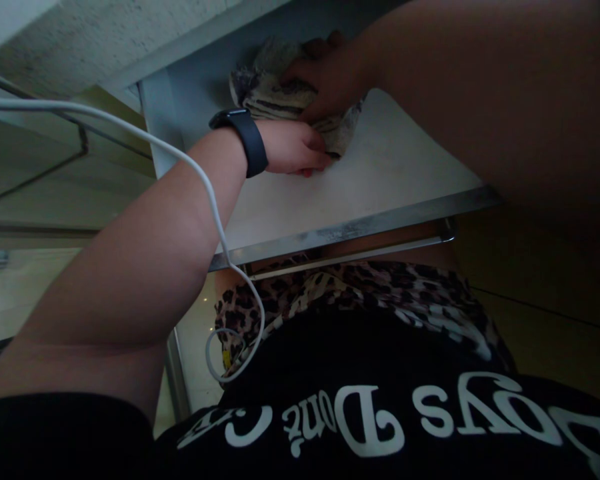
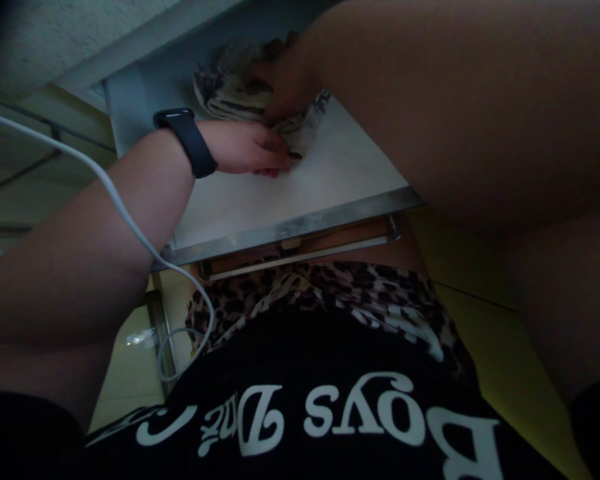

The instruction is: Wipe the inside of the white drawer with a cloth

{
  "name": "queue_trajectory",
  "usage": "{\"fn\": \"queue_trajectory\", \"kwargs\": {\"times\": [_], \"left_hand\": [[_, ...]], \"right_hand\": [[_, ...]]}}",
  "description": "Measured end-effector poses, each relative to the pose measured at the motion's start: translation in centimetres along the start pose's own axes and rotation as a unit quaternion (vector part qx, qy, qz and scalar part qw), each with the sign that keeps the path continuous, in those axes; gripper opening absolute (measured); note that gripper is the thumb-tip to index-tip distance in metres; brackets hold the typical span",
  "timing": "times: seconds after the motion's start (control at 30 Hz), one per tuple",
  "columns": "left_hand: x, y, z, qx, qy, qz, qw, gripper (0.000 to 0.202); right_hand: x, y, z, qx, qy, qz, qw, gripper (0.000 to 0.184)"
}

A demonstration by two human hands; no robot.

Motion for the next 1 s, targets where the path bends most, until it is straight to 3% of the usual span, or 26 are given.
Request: {"fn": "queue_trajectory", "kwargs": {"times": [0.33, 0.8, 1.0], "left_hand": [[0.2, 0.0, -0.2, 0.029, 0.035, -0.009, 0.999, 0.048], [-0.5, -0.3, 0.9, 0.016, -0.006, -0.002, 1.0, 0.036], [-0.4, -0.2, 0.7, 0.013, -0.008, 0.004, 1.0, 0.035]], "right_hand": [[-0.4, 0.2, -0.3, -0.004, 0.017, 0.017, 1.0, 0.097], [-0.1, -0.1, 0.0, -0.003, 0.028, 0.02, 0.999, 0.091], [-0.4, 0.3, -0.6, -0.005, 0.023, 0.025, 0.999, 0.098]]}}
Point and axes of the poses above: each hand's wrist, its own z-axis away from the middle knuckle, its own y-axis out of the palm, x = y × z, the point moved 7 cm from there along -z, towards the middle knuckle, and after that the axes turned 4 degrees about -y, right-handed, at the moved point
